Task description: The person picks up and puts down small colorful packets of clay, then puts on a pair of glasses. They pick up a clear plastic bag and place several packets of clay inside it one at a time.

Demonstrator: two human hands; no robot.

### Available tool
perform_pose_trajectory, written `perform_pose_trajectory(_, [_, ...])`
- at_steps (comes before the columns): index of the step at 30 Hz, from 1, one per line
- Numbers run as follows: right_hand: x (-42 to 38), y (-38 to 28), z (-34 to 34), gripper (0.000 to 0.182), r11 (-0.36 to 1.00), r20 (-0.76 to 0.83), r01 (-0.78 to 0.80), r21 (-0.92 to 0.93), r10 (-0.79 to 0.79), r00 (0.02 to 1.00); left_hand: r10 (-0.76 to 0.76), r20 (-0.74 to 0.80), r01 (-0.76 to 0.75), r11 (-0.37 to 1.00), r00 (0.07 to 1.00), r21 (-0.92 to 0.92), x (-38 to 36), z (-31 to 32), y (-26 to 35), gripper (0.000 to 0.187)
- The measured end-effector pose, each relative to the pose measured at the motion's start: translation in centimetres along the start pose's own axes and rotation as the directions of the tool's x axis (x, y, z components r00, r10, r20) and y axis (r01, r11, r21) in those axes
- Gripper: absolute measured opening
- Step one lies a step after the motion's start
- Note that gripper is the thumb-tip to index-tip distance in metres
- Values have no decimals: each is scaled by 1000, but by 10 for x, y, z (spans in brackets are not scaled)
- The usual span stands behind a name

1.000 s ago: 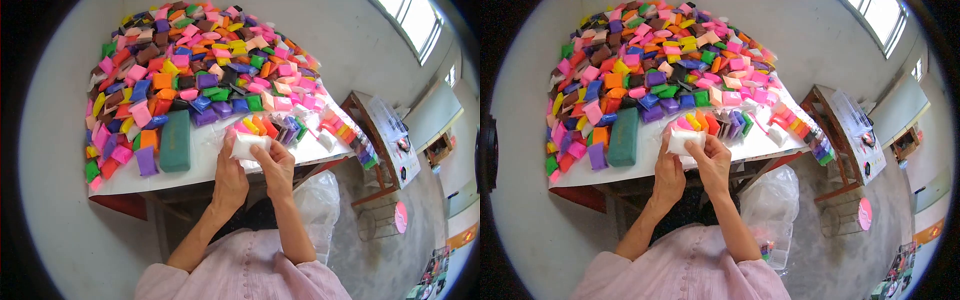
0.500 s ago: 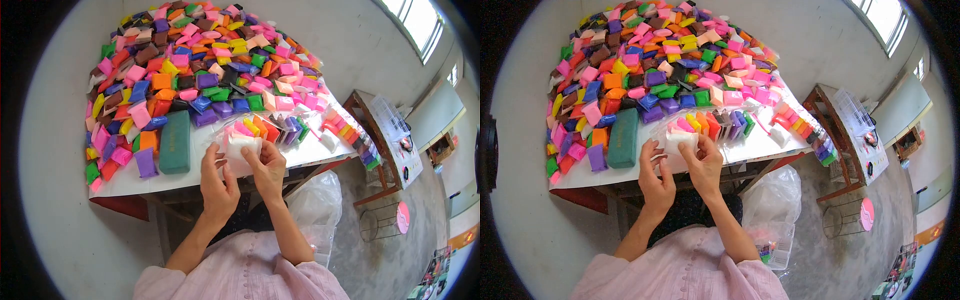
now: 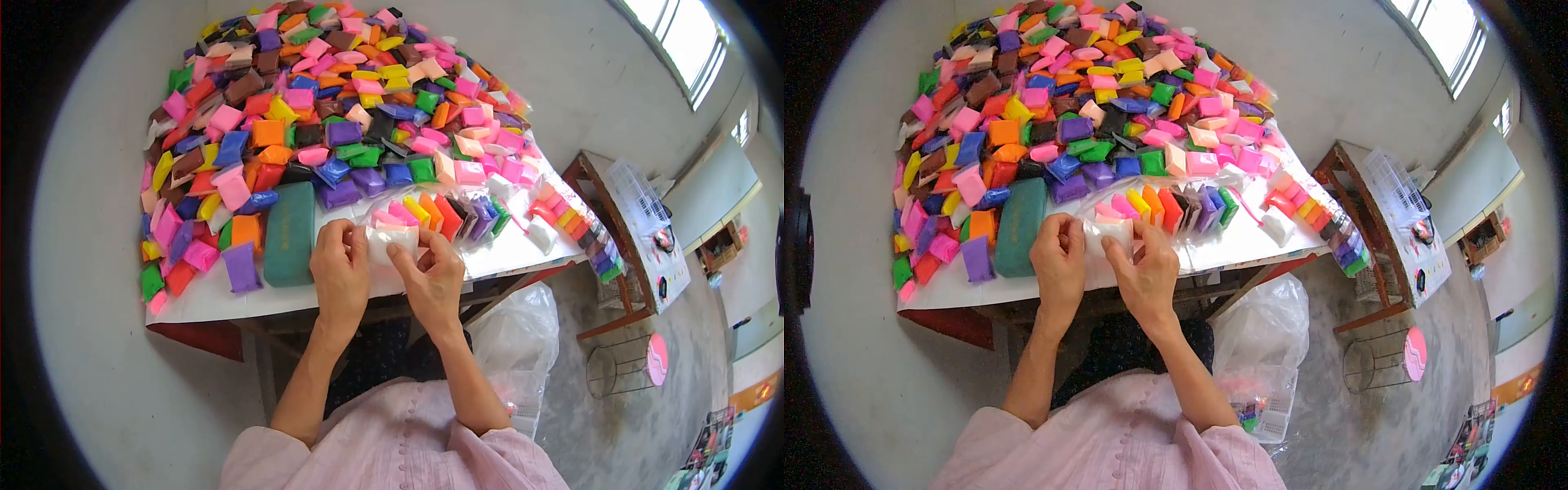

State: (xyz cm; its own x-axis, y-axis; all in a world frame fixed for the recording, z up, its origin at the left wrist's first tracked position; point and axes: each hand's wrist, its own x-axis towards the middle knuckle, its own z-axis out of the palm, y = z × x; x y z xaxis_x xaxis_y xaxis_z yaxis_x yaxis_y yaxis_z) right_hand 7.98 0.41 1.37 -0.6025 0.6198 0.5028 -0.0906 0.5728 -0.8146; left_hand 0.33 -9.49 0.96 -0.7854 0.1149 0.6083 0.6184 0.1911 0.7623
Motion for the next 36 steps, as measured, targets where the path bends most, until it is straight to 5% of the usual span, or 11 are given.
perform_pose_trajectory(9, [0, -4, 10, 24, 997, -85, 12, -73, -18, 996, 120, -2, -119, 984, 993, 135, -6, -4, 1, 5])
perform_pose_trajectory(18, [-5, 2, 25, 27, 945, -186, 136, -297, -197, 963, 161, 34, -164, 968, 986, 191, -8, -6, 3, 7])
perform_pose_trajectory(24, [-9, -3, 28, 31, 958, -230, 94, -270, -159, 960, 165, 43, -170, 971, 985, 169, -8, -8, 1, 8])
perform_pose_trajectory(27, [-15, -1, 40, 35, 893, -222, 191, -408, -300, 928, 198, 61, -207, 956, 978, 208, -12, -8, 6, 8])
perform_pose_trajectory(33, [-20, 3, 41, 36, 910, -93, 171, -378, -221, 971, 153, 76, -154, 988, 985, 7, -15, -9, -7, 12])
perform_pose_trajectory(36, [-17, 0, 37, 36, 910, -93, 159, -384, -209, 973, 4, 32, -4, 1000, 999, 14, -18, -7, -1, 11])
